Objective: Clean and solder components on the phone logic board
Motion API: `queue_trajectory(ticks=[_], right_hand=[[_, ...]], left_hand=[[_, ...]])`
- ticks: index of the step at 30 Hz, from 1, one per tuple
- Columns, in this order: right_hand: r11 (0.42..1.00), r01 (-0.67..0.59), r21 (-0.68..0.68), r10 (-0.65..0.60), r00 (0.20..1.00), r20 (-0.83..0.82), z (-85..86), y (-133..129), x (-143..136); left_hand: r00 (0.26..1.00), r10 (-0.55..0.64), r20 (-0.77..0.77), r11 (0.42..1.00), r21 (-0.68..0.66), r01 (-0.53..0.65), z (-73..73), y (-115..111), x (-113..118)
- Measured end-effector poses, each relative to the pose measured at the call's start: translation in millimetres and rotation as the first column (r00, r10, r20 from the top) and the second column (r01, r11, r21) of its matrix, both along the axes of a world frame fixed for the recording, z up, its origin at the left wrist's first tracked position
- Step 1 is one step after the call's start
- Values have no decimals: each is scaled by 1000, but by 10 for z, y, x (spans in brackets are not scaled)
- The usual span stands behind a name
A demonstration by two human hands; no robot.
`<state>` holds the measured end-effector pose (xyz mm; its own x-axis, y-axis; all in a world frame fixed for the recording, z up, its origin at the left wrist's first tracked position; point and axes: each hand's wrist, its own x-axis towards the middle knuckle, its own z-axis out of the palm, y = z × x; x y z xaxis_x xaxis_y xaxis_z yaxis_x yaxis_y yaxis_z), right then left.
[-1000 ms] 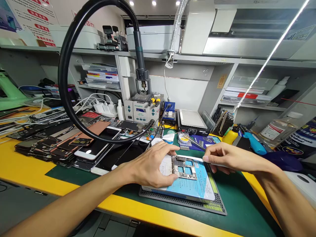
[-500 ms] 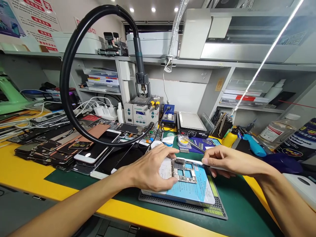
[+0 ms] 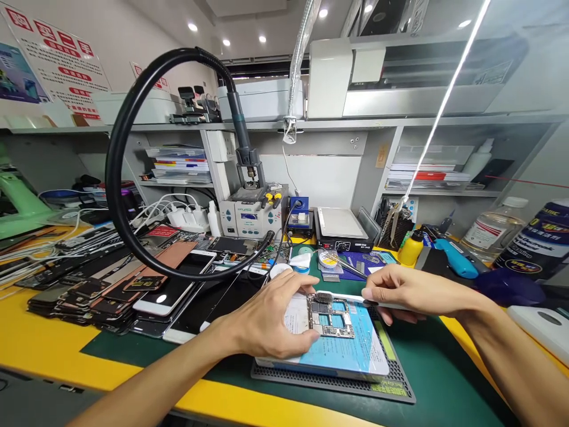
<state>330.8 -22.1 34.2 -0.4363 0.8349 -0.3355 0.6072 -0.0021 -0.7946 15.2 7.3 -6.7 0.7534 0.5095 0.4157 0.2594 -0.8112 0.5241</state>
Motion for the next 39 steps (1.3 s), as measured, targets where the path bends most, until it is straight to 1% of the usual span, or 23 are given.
queue_trajectory(ticks=[6,15,23,30,39], right_hand=[[1000,-1,-1,1,1000,-27,-13,-2,10],[998,32,62,-27,997,-68,-6,13,33],[1000,27,1,-27,997,-70,7,-43,32],[999,26,-29,-28,999,-46,10,-36,9],[998,54,31,-54,998,-22,29,-31,4]], left_hand=[[1000,4,-14,1000,-6,-4,9,-10,-4],[1000,8,10,1000,-26,-7,-6,13,0],[999,39,22,998,-45,-38,10,-5,9],[998,55,13,997,-58,-54,2,3,7],[998,58,19,996,-64,-57,11,3,7]])
